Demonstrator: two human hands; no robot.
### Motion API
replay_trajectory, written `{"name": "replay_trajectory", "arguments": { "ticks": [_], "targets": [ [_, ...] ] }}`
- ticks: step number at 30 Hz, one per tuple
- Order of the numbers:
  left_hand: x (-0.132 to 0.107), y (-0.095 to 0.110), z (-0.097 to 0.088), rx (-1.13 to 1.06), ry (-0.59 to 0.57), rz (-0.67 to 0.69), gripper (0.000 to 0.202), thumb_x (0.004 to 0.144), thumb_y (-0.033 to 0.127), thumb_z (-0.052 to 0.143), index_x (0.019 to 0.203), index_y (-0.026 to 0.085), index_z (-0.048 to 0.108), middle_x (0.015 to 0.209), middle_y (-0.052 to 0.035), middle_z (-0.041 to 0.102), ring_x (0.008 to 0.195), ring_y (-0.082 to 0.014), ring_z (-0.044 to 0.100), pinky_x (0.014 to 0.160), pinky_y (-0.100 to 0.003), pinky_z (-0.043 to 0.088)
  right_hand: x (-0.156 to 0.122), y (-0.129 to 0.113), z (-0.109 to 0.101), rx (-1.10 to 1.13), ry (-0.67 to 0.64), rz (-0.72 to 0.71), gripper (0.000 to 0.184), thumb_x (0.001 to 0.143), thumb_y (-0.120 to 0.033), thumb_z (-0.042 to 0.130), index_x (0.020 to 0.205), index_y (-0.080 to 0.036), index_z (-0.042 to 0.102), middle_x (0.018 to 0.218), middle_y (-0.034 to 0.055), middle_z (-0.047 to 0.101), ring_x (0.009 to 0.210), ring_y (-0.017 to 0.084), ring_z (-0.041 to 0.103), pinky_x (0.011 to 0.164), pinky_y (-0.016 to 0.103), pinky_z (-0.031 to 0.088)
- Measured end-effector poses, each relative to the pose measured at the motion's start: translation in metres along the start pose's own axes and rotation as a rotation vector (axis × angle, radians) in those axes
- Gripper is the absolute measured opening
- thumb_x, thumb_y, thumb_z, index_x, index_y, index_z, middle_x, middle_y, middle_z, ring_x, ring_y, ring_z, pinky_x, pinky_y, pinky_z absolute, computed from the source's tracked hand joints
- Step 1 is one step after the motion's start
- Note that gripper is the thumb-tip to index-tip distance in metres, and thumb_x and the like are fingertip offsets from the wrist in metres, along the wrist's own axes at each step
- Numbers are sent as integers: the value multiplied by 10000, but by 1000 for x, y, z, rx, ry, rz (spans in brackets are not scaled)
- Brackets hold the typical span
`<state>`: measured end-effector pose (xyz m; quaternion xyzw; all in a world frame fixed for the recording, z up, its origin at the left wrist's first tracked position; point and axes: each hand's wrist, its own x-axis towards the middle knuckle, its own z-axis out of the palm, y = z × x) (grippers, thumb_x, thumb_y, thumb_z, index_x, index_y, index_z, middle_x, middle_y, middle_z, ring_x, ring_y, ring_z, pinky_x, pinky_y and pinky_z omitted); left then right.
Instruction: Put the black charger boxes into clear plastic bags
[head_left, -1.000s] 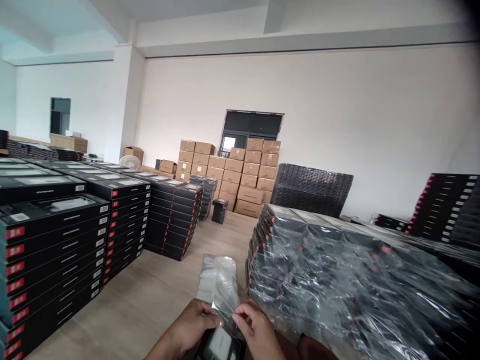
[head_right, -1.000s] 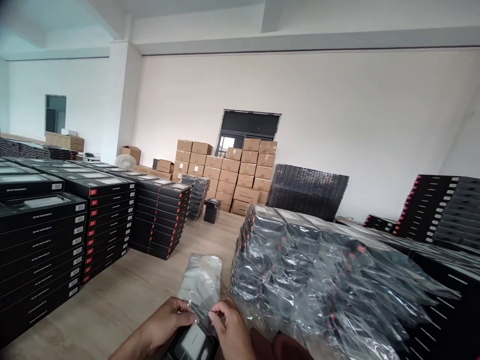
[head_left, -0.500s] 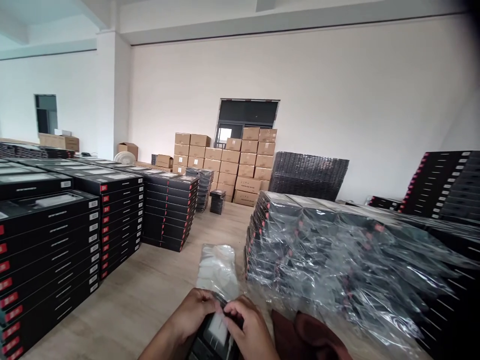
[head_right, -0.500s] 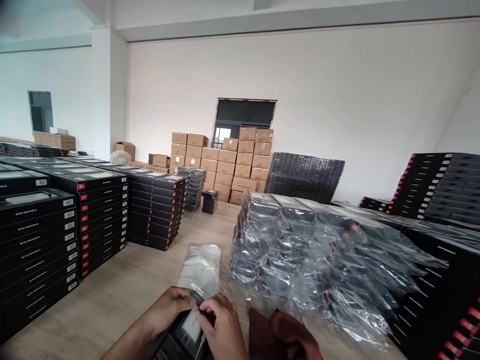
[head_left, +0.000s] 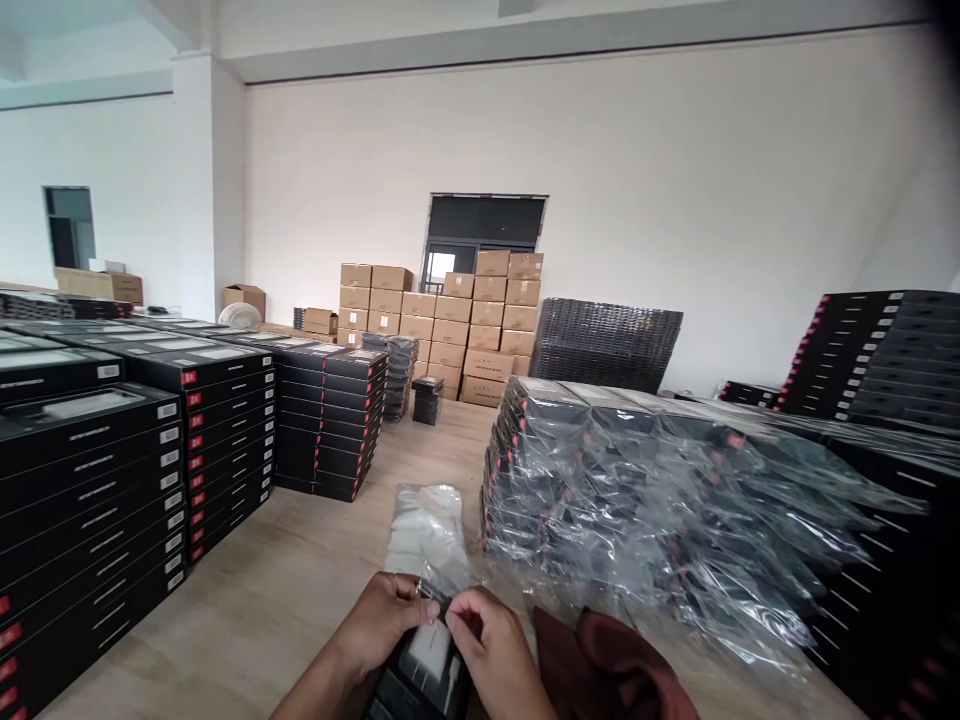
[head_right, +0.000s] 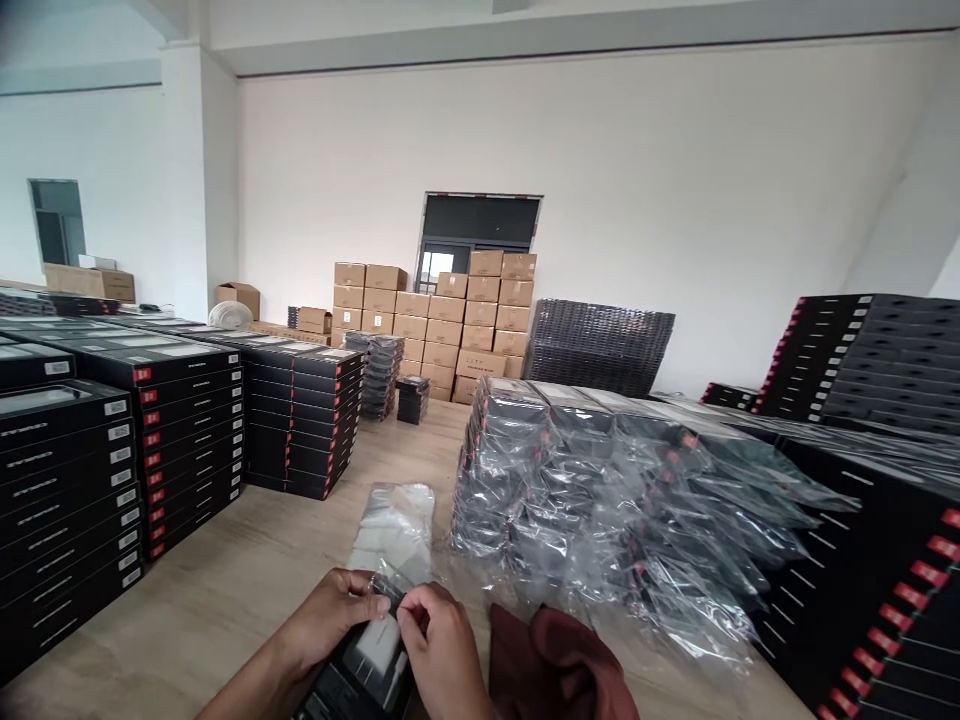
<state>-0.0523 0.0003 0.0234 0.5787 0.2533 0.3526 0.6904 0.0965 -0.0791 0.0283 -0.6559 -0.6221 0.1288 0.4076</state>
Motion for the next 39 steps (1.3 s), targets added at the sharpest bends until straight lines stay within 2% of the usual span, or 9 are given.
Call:
{"name": "replay_trajectory", "arguments": {
  "ticks": [4, 10, 15, 21, 24, 28, 31, 34, 39],
  "targets": [
    [0, 1, 1, 6, -9, 16, 447, 502, 522, 819, 553, 101, 677, 627, -15, 570, 591, -122, 454, 574, -251, 315, -1, -2, 1, -1, -20, 6, 86, 754, -292, 615, 746, -218, 658, 703, -12, 631, 663, 162, 567, 600, 239, 408],
    [0, 2, -1, 59, 27, 23, 460, 475, 535, 826, 468, 114, 642, 628, -17, 583, 610, -132, 461, 580, -256, 316, -1, -8, 0, 37, 12, 22, 183, 787, -249, 514, 661, -211, 641, 643, -12, 615, 640, 159, 563, 597, 242, 407],
    [0, 1, 0, 70, 7, 28, 484, 483, 565, 810, 466, 110, 646, 603, -15, 563, 581, -122, 444, 550, -252, 297, -1, -9, 1, 5, 7, 3, 70, 717, -277, 630, 702, -215, 659, 673, -16, 620, 647, 161, 560, 588, 241, 405],
    [1, -1, -2, 110, 19, 25, 473, 492, 570, 799, 483, 115, 667, 596, -18, 579, 568, -126, 453, 544, -253, 304, 0, -11, 1, 94, -8, 20, 176, 774, -297, 567, 647, -209, 653, 657, 3, 638, 663, 175, 584, 614, 255, 424],
    [0, 1, -4, 150, 54, 28, 384, 492, 497, 821, 487, 137, 688, 751, -77, 682, 776, -226, 581, 684, -290, 389, 2, -7, -7, 139, 81, 76, 192, 789, -321, 534, 665, -206, 625, 633, 0, 622, 616, 170, 567, 583, 253, 423],
    [-1, 4, -4, 183, 110, 20, 289, 517, 425, 821, 501, 161, 704, 892, -122, 720, 1050, -321, 564, 874, -342, 376, 2, -1, -12, 15, 318, 52, 218, 827, -384, 492, 702, -222, 566, 647, 0, 599, 616, 176, 560, 606, 271, 432],
    [-3, 6, -2, 189, 128, 24, 317, 531, 447, 806, 492, 158, 682, 881, -109, 712, 959, -302, 591, 834, -344, 395, 1, 1, -6, -139, 334, -41, 120, 744, -333, 596, 810, -235, 575, 797, 23, 643, 763, 216, 605, 706, 306, 458],
    [-3, 8, -1, 190, 141, 23, 362, 534, 476, 795, 488, 146, 654, 839, -86, 695, 830, -257, 596, 756, -325, 405, 2, 3, -3, -261, 312, -75, 209, 672, -163, 565, 860, -251, 583, 857, 28, 646, 839, 237, 615, 756, 331, 462],
    [-3, 7, -4, 201, 145, 21, 361, 552, 466, 780, 499, 145, 624, 828, -60, 666, 788, -217, 568, 721, -293, 381, 2, 7, -13, -240, 390, -63, 143, 758, -159, 452, 780, -251, 559, 812, 38, 627, 795, 224, 608, 731, 322, 465]
  ]
}}
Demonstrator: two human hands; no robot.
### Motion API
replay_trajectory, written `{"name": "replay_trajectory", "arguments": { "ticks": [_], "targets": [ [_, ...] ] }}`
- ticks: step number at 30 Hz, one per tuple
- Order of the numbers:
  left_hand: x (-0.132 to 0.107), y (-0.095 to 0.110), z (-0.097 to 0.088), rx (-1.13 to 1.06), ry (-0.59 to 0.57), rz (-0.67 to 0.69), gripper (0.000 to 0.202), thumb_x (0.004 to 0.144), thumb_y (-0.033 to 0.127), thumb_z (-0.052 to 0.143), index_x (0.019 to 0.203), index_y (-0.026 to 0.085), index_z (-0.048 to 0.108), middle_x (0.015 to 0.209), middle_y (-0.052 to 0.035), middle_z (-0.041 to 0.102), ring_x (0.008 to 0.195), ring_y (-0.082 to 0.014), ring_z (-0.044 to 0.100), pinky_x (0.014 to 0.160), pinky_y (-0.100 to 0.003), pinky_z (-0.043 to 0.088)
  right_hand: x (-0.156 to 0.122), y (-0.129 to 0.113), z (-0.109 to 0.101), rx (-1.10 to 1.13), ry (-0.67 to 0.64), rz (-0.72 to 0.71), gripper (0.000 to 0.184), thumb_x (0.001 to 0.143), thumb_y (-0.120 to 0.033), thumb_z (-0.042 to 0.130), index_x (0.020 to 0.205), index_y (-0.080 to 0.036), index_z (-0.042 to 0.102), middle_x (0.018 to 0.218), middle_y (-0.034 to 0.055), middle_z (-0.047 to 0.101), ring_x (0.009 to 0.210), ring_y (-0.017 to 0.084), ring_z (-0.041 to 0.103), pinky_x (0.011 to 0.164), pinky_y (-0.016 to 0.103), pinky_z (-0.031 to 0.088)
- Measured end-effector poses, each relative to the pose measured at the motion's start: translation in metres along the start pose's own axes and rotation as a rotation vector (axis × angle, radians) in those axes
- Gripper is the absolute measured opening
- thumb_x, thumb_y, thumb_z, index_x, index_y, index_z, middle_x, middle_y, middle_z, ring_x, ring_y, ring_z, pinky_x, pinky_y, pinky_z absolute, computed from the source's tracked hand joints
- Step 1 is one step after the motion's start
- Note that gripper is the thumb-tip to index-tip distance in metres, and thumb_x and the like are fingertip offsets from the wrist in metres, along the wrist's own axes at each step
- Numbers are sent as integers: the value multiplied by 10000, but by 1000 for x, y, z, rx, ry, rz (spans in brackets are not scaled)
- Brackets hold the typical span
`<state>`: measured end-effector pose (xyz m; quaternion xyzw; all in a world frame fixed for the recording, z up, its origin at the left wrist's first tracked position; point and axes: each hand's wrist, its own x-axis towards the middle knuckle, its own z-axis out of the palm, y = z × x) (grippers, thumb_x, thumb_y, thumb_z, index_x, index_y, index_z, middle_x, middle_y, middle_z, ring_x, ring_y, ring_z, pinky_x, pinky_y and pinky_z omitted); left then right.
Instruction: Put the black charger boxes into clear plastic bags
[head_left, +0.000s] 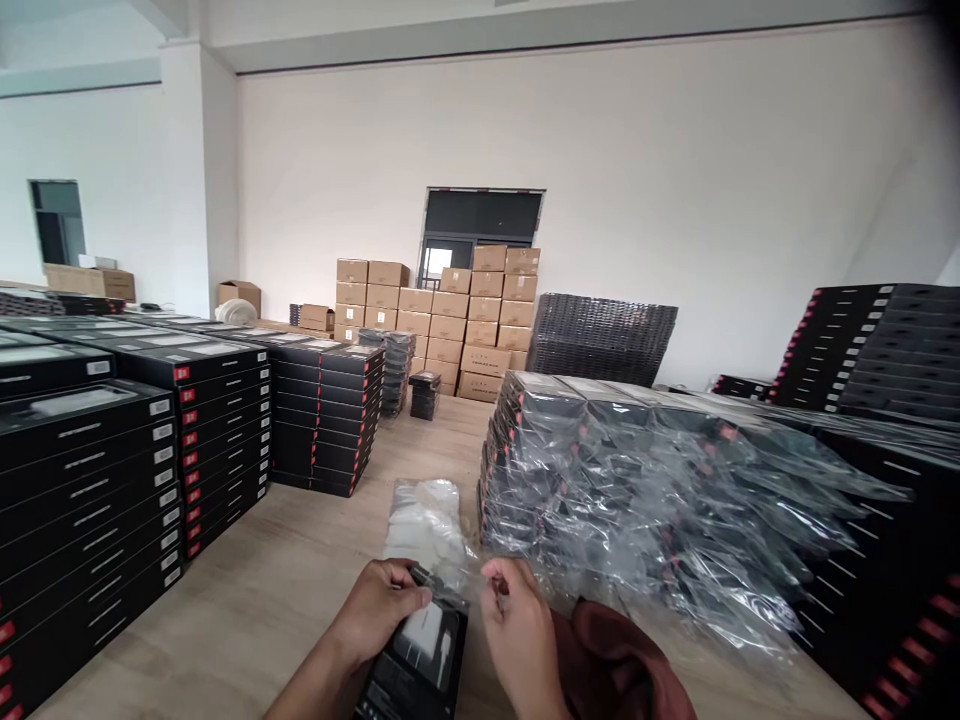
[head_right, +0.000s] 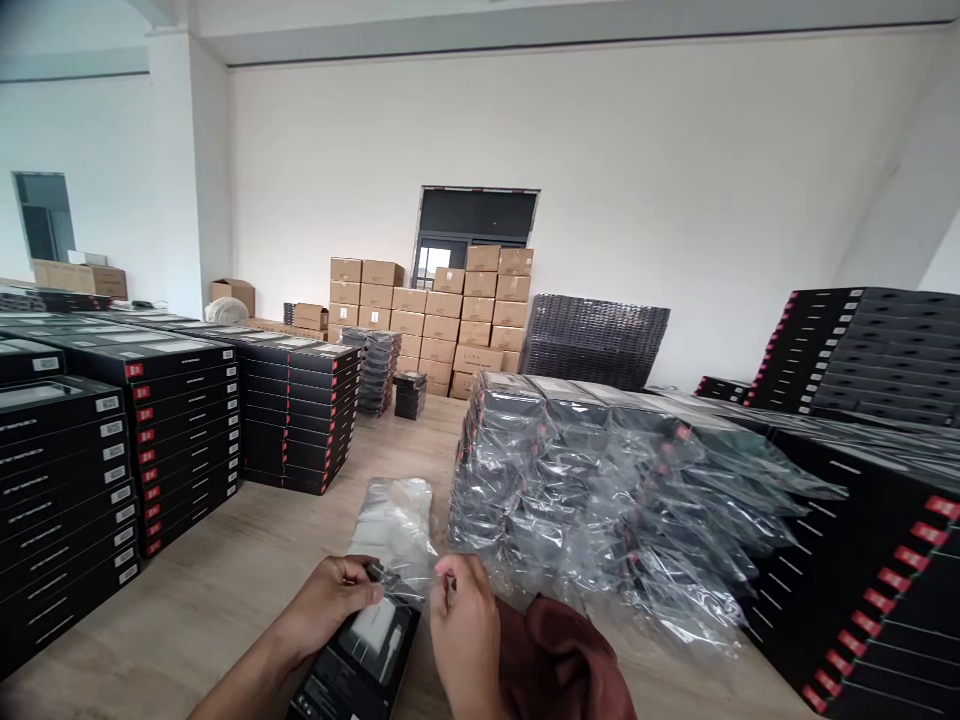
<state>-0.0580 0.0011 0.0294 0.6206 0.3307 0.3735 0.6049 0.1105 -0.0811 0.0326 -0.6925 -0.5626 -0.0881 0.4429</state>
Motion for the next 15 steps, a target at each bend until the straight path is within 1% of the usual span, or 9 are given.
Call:
{"name": "replay_trajectory", "arguments": {
  "ticks": [4, 6, 7, 8, 9, 10, 11, 12, 15],
  "targets": [
    [-1, 3, -2, 12, -74, -1, 284, 598, 391, 745, 548, 146, 610, 748, -18, 615, 719, -166, 529, 674, -264, 361, 0, 2, 5, 105, -33, -9, 95, 812, -255, 494, 776, -241, 580, 794, 30, 636, 766, 208, 604, 717, 297, 454],
    [-7, 9, -8, -6, -139, -42, 254, 599, 348, 735, 733, 145, 663, 759, -12, 617, 689, -155, 533, 656, -260, 370, 0, 5, 10, 158, -17, 60, 122, 835, -296, 479, 785, -233, 571, 757, 21, 636, 715, 195, 601, 691, 286, 451],
    [-11, 12, -14, -34, -160, -73, 359, 589, 324, 737, 898, 155, 665, 832, -20, 633, 699, -155, 549, 665, -263, 387, 0, 7, 12, 176, 3, 97, 137, 843, -310, 461, 795, -229, 560, 741, 20, 634, 693, 192, 600, 681, 284, 452],
    [-16, 15, -20, -72, -171, -105, 533, 576, 300, 743, 1078, 181, 613, 951, -36, 637, 723, -158, 569, 686, -271, 407, 1, 9, 13, 186, 23, 124, 146, 848, -316, 443, 803, -224, 548, 726, 19, 630, 675, 190, 597, 674, 284, 453],
    [-23, 18, -28, -112, -174, -132, 710, 563, 278, 752, 1229, 218, 515, 1085, -56, 609, 755, -164, 588, 714, -284, 426, 1, 11, 15, 191, 34, 140, 147, 848, -313, 428, 805, -221, 535, 712, 19, 624, 660, 190, 594, 665, 286, 453],
    [-30, 19, -37, -150, -172, -156, 845, 552, 263, 763, 1321, 254, 411, 1198, -75, 558, 789, -171, 604, 739, -299, 440, 1, 13, 15, 194, 34, 147, 137, 841, -302, 424, 797, -221, 525, 696, 16, 615, 644, 188, 587, 654, 285, 452],
    [-38, 19, -45, -182, -170, -173, 921, 545, 254, 775, 1359, 277, 344, 1269, -88, 508, 819, -182, 615, 755, -312, 448, 1, 13, 16, 201, 25, 151, 118, 827, -287, 431, 779, -224, 518, 682, 10, 605, 631, 184, 579, 642, 282, 447],
    [-45, 18, -53, -210, -174, -184, 939, 542, 257, 784, 1362, 282, 329, 1287, -95, 487, 835, -196, 624, 756, -323, 454, 0, 13, 17, 212, 10, 149, 100, 812, -271, 443, 758, -228, 516, 672, 4, 596, 625, 180, 571, 633, 277, 442],
    [-63, 9, -66, -293, -240, -237, 842, 509, 266, 806, 1268, 260, 442, 1165, -71, 549, 836, -229, 638, 703, -323, 453, -3, 6, 22, 258, -70, 116, 88, 771, -229, 481, 699, -233, 532, 654, -10, 582, 622, 169, 558, 613, 257, 429]
  ]
}}
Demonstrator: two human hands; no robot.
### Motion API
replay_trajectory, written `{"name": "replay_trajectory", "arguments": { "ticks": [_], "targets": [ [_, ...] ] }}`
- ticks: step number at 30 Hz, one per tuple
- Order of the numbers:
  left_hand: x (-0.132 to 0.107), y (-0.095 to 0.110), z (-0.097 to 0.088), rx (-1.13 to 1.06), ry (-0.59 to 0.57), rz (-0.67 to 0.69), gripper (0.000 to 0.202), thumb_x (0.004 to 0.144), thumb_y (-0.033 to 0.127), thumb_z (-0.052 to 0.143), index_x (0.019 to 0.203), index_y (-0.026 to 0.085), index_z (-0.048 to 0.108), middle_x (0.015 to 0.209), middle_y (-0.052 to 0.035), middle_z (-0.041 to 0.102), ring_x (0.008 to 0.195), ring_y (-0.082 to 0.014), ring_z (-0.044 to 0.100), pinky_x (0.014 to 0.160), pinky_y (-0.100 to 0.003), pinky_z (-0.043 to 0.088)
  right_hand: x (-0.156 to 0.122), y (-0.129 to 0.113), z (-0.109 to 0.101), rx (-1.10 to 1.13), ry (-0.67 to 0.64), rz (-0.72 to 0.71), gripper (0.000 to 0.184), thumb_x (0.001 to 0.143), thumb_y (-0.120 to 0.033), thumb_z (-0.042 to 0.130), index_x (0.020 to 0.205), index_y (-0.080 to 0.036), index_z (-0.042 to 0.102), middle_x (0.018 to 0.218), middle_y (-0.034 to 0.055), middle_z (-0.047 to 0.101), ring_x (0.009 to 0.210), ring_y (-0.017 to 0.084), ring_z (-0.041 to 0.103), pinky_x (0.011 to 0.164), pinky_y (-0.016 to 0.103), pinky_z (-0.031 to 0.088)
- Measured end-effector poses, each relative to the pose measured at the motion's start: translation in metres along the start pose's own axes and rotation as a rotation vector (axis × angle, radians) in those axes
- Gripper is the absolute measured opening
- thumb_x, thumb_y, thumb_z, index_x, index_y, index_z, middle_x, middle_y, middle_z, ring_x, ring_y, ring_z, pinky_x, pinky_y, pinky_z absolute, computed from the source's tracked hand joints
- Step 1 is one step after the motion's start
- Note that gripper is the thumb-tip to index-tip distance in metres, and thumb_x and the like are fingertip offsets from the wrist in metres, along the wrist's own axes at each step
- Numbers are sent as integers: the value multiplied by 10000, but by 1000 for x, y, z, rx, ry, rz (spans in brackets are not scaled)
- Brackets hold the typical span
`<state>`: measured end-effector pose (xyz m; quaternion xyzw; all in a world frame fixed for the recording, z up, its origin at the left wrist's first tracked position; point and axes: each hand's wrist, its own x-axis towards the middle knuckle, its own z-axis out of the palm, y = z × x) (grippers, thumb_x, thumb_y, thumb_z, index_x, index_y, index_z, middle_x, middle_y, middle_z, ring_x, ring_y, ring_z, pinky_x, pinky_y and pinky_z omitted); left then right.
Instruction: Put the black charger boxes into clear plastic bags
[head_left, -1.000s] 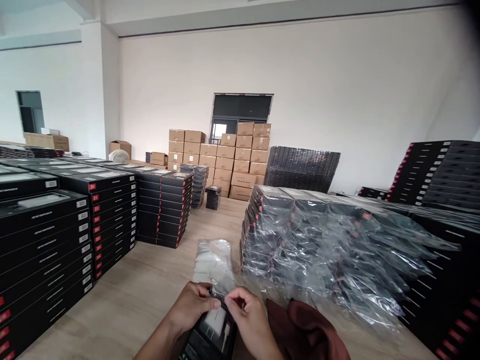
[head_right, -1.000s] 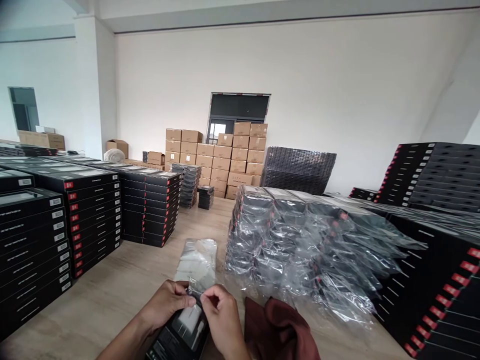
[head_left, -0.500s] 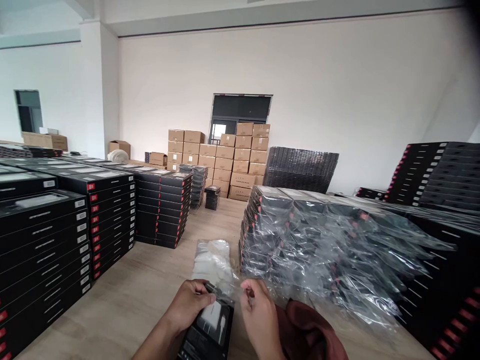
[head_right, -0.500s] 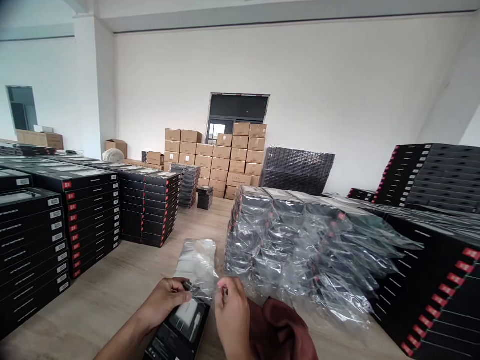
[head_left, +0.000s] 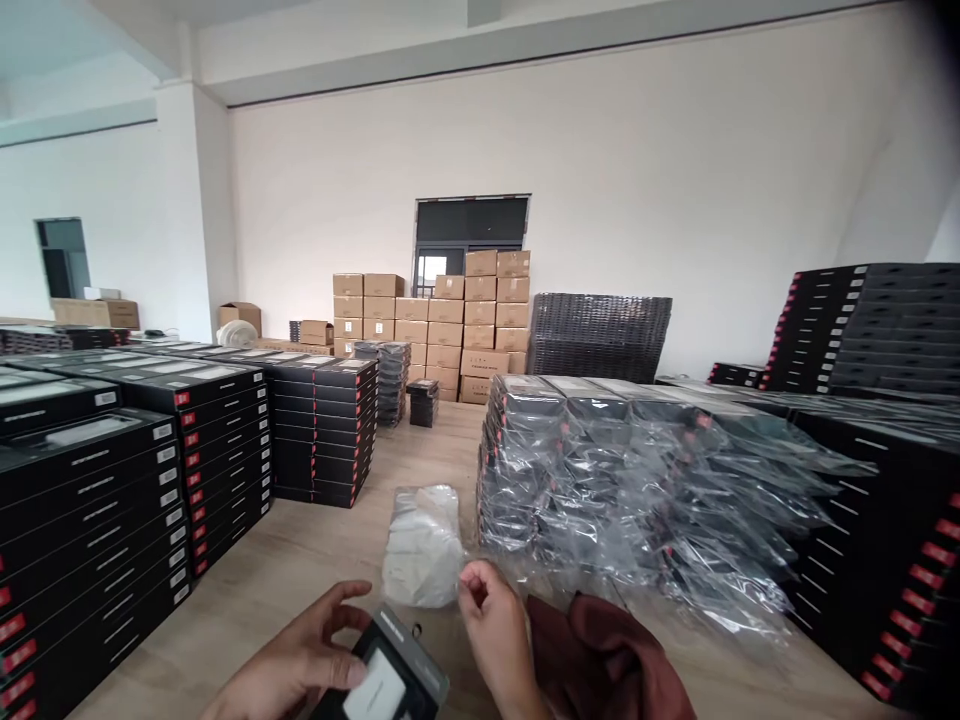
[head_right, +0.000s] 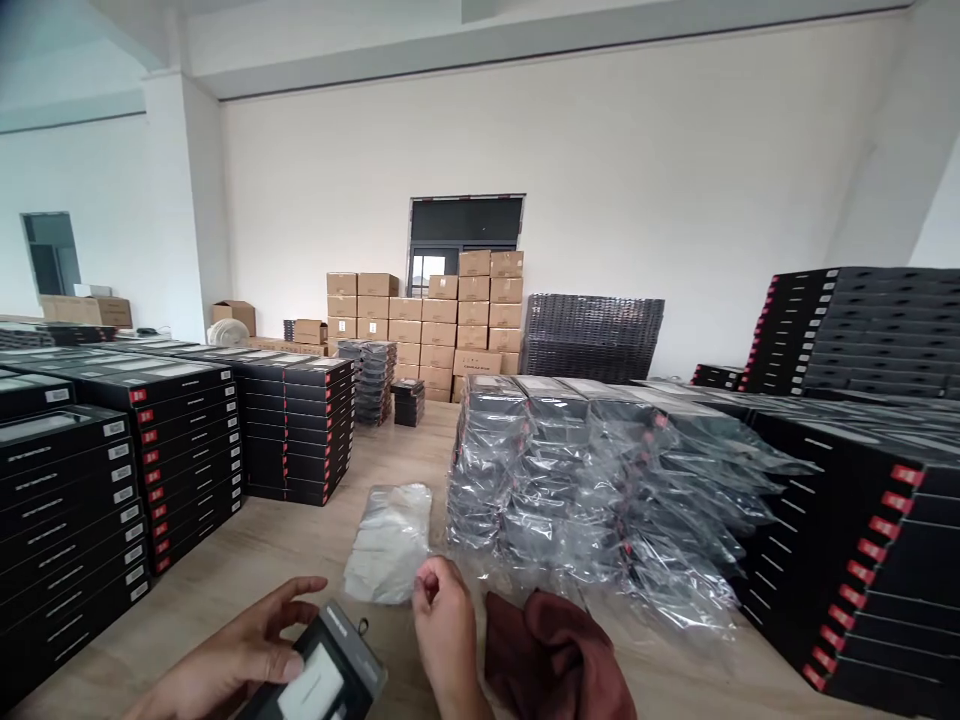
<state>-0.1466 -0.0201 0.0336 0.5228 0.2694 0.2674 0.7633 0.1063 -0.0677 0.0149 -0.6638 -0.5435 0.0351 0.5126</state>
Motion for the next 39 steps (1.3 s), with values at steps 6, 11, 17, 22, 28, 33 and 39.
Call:
{"name": "replay_trajectory", "arguments": {
  "ticks": [6, 11, 17, 22, 28, 33, 39],
  "targets": [
    [9, -19, 15, -44, 43, -50, 750, 422, 209, 808, 1121, 186, 537, 946, -37, 609, 821, -227, 620, 688, -305, 432, -8, -10, 11, 63, -205, -55, 121, 742, -207, 540, 650, -218, 617, 619, -11, 615, 584, 160, 568, 572, 239, 426],
    [24, -26, 21, -14, 129, -8, 740, 425, 253, 813, 1097, 156, 518, 994, -80, 601, 887, -279, 611, 733, -354, 452, -10, -13, 5, 74, -256, -69, 161, 787, -221, 544, 667, -212, 650, 659, 9, 662, 621, 169, 605, 608, 241, 444],
    [21, -21, 19, 199, 285, 162, 596, 526, 319, 802, 1047, 163, 561, 1141, -119, 590, 1078, -296, 565, 847, -322, 454, -9, -17, -1, -28, -262, -138, 173, 841, -209, 524, 719, -221, 646, 723, 12, 666, 699, 177, 623, 668, 246, 444],
    [17, -4, 34, 295, 257, 196, 569, 614, 335, 738, 1137, 169, 587, 1192, -122, 633, 976, -259, 632, 783, -297, 478, -9, -28, -8, -174, -279, -272, 218, 833, -110, 474, 773, -234, 643, 813, 23, 635, 758, 171, 629, 697, 242, 452],
    [22, -7, 40, 342, 261, 180, 543, 679, 419, 662, 1140, 131, 665, 873, -75, 749, 831, -252, 665, 743, -321, 499, -9, -25, -11, -349, -148, -121, 169, 767, -134, 521, 830, -233, 643, 875, 60, 670, 754, 233, 657, 671, 312, 458],
    [23, -8, 42, 371, 304, 202, 497, 691, 419, 648, 1116, 166, 700, 1052, -78, 736, 983, -288, 645, 869, -353, 493, -5, -6, -6, -92, -130, 144, 219, 778, -321, 526, 580, -238, 569, 562, 13, 641, 562, 219, 621, 555, 300, 425],
    [28, -10, 35, 369, 246, 269, 496, 757, 360, 579, 1207, 159, 643, 1148, -76, 707, 1089, -280, 618, 967, -354, 452, -6, -6, -3, 2, -140, 97, 162, 713, -207, 481, 585, -242, 574, 570, -13, 642, 575, 185, 609, 557, 261, 417]
  ]
}}
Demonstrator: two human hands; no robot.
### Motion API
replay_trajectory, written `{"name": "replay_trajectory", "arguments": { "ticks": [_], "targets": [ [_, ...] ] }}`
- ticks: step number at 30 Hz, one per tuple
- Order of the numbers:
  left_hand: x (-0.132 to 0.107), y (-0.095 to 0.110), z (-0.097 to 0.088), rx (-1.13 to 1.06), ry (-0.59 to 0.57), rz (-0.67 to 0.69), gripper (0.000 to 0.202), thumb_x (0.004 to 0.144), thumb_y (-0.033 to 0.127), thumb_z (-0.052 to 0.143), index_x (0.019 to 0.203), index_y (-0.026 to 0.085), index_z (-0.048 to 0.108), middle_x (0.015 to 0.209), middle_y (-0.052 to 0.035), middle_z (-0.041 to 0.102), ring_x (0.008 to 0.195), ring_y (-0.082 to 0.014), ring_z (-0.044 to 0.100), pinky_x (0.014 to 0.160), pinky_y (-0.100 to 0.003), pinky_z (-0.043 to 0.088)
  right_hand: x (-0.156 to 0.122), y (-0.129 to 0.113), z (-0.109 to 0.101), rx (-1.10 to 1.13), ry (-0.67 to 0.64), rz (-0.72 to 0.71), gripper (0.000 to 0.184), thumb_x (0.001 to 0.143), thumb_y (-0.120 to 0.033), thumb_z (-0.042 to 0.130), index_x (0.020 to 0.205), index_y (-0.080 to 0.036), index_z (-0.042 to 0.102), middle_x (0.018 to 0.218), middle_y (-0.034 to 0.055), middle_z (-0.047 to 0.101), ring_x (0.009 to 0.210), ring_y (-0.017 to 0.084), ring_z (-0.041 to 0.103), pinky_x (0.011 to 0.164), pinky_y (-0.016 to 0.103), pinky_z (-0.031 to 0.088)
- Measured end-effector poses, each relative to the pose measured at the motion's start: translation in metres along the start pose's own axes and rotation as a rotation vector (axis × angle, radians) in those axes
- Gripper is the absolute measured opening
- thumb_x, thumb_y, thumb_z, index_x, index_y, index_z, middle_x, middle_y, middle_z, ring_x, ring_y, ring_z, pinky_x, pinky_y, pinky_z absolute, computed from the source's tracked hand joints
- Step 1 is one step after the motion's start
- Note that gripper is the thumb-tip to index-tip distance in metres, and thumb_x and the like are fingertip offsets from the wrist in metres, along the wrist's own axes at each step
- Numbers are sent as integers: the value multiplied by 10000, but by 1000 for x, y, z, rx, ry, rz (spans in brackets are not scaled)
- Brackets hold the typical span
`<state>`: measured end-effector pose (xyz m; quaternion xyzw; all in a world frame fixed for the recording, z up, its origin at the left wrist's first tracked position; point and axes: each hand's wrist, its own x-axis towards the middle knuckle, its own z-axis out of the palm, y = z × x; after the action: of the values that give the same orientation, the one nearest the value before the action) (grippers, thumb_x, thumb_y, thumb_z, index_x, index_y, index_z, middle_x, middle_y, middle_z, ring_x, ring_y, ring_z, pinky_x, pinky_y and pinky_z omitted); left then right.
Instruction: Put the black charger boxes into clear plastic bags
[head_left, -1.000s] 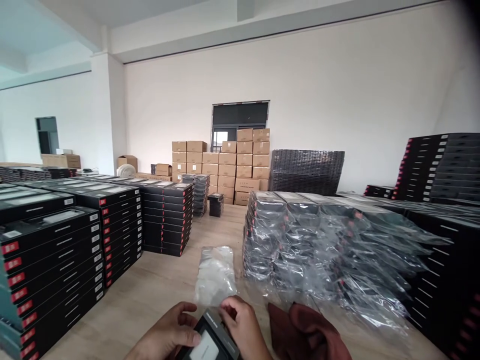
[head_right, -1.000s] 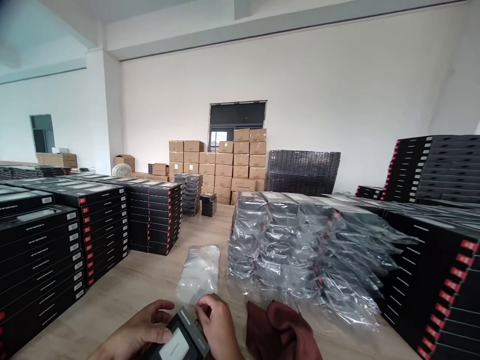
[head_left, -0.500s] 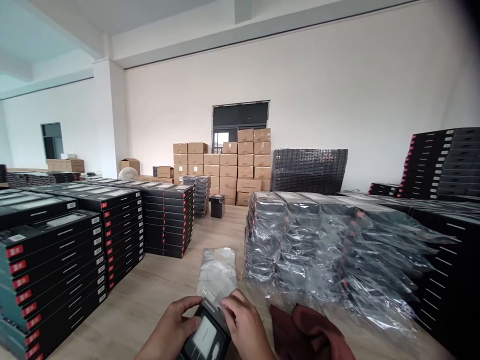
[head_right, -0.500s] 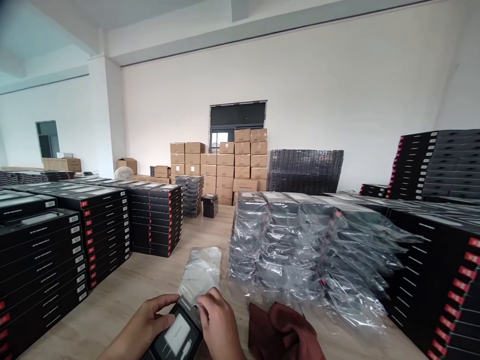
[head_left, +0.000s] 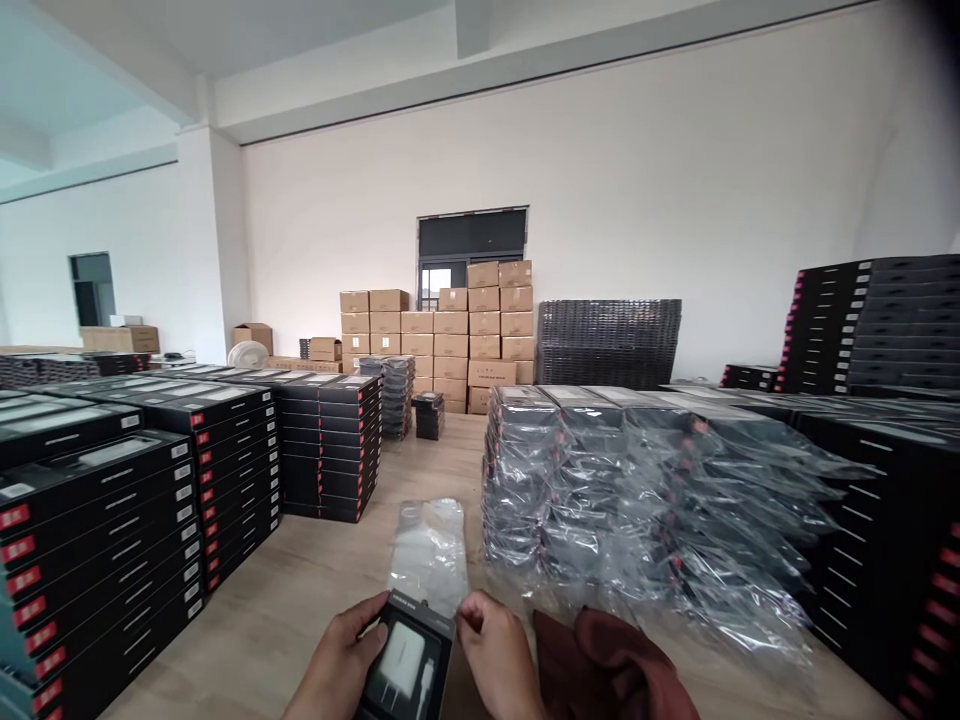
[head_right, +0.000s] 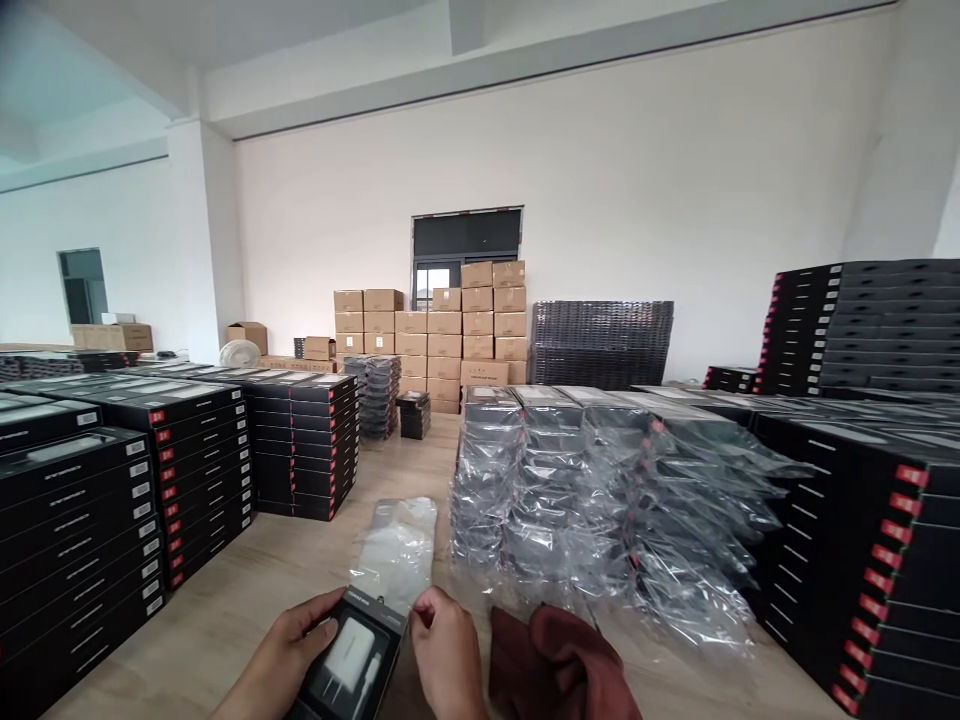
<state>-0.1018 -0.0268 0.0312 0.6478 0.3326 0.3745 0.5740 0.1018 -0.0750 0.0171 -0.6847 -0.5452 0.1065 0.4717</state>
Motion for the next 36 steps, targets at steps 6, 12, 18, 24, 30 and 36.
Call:
{"name": "replay_trajectory", "arguments": {
  "ticks": [6, 12, 18, 24, 30, 36],
  "targets": [
    [1, -5, -3, 2, 118, 18, 517, 746, 352, 571, 1216, 142, 627, 1220, -95, 671, 1138, -273, 596, 981, -337, 450, -3, -7, 9, 46, -12, -53, 147, 676, -162, 465, 574, -227, 549, 538, -28, 586, 535, 157, 561, 514, 231, 383],
    [1, -8, -2, 100, 150, 3, 479, 741, 355, 556, 1156, 143, 667, 1165, -90, 699, 1174, -281, 572, 1007, -330, 426, -4, -12, 9, 50, 62, -153, 143, 742, -190, 480, 615, -221, 537, 537, -40, 547, 502, 138, 521, 494, 219, 369],
    [7, -18, -2, 90, 179, 0, 427, 734, 330, 553, 1103, 164, 689, 1114, -75, 720, 1105, -284, 606, 969, -344, 446, -4, -16, 3, 17, 110, -276, 148, 802, -221, 481, 683, -222, 569, 603, -9, 606, 554, 155, 591, 556, 232, 430],
    [7, -13, 2, 66, 162, 7, 417, 722, 323, 526, 1054, 131, 691, 1058, -103, 734, 999, -287, 647, 926, -364, 464, -2, -21, -2, 90, 92, -251, 158, 815, -255, 488, 698, -220, 589, 632, 3, 619, 586, 166, 598, 586, 248, 446],
    [4, -12, 5, -23, 376, 49, 518, 735, 421, 603, 1170, 140, 614, 1215, -109, 668, 1177, -303, 565, 1026, -395, 420, -2, -32, -1, 416, -60, -136, 260, 847, -423, 527, 698, -214, 565, 724, 9, 580, 692, 175, 571, 601, 246, 443],
    [-6, 9, 8, -212, 369, 273, 518, 641, 537, 740, 1014, 184, 670, 1048, -94, 723, 1059, -296, 624, 928, -350, 500, -2, -44, -11, 732, -168, -63, 327, 757, -489, 667, 705, -226, 479, 652, -52, 511, 617, 133, 501, 587, 223, 417]
  ]
}}
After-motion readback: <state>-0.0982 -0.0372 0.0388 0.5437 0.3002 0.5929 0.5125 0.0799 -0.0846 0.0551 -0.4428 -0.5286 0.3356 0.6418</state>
